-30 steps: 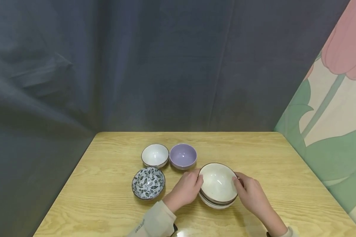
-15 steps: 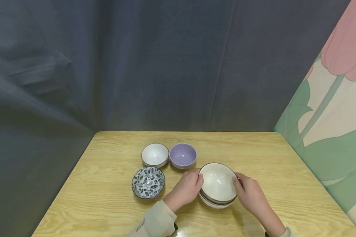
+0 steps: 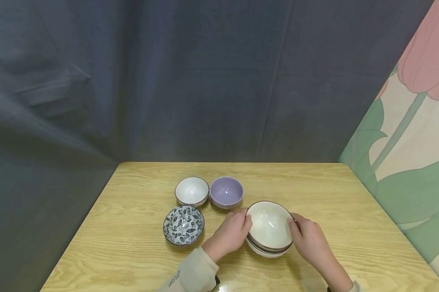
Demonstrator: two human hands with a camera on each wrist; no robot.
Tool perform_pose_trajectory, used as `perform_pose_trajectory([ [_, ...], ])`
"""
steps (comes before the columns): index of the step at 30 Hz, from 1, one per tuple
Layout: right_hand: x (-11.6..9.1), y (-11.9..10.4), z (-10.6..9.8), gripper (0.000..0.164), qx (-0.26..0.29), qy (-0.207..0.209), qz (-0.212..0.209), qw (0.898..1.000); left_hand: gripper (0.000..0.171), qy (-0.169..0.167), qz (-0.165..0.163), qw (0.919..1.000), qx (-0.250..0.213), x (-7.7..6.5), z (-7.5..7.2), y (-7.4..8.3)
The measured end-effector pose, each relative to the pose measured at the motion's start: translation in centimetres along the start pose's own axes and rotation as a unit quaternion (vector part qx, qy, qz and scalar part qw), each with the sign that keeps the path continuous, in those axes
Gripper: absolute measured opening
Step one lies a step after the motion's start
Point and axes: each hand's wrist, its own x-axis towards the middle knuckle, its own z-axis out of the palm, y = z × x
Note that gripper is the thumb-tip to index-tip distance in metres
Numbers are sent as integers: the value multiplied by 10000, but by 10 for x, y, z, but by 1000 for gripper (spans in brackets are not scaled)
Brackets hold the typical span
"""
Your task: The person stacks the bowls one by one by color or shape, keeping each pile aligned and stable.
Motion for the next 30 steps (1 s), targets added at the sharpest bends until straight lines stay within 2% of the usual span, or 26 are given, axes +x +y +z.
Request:
perform_pose_trajectory([
  [12, 2, -1, 1, 30, -173, 201, -94, 9996, 27, 52, -72, 9999, 118, 1, 0, 1],
  [30, 2, -2, -2, 28, -149, 64, -31, 9999, 27, 10, -81, 10000, 43, 0, 1, 1],
])
